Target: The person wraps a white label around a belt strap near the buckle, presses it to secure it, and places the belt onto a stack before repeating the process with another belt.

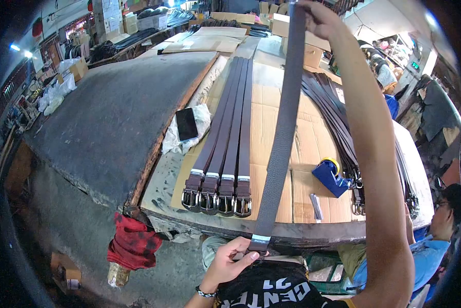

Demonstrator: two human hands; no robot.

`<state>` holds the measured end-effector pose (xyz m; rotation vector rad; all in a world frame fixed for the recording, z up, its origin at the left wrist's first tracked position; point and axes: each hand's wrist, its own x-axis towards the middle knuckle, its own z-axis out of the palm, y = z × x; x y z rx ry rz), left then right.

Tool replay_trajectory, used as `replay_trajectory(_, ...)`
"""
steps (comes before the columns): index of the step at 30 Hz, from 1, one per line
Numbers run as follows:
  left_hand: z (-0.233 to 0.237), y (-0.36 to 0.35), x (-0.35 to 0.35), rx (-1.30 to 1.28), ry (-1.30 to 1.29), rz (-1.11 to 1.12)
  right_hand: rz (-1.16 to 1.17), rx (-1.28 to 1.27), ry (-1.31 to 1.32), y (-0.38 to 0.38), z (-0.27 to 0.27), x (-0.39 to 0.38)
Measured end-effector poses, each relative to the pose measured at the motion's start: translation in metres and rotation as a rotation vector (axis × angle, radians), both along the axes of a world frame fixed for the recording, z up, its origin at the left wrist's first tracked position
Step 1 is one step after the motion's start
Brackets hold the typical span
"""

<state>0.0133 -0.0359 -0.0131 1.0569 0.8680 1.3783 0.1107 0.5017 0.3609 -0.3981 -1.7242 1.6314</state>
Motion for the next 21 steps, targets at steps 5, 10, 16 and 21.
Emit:
replay_trajectory(5,0.010,0.004,-0.007,-0.072,-0.066,0.005,-0.206,0.102,0.203,-0.034,0.004,-0.036)
replay_trajectory(10,0.005,-0.019,-0.033,-0.073,0.076,0.029,-0.222,0.196,0.272,-0.050,-0.049,-0.059)
replay_trajectory(16,-0.003,-0.084,-0.046,-0.326,0.005,0.016,-0.533,-0.251,0.075,-0.062,-0.259,-0.117)
replay_trajectory(21,0.012,-0.110,-0.034,-0.424,-0.108,0.086,-0.592,-0.475,-0.163,-0.059,-0.413,-0.131)
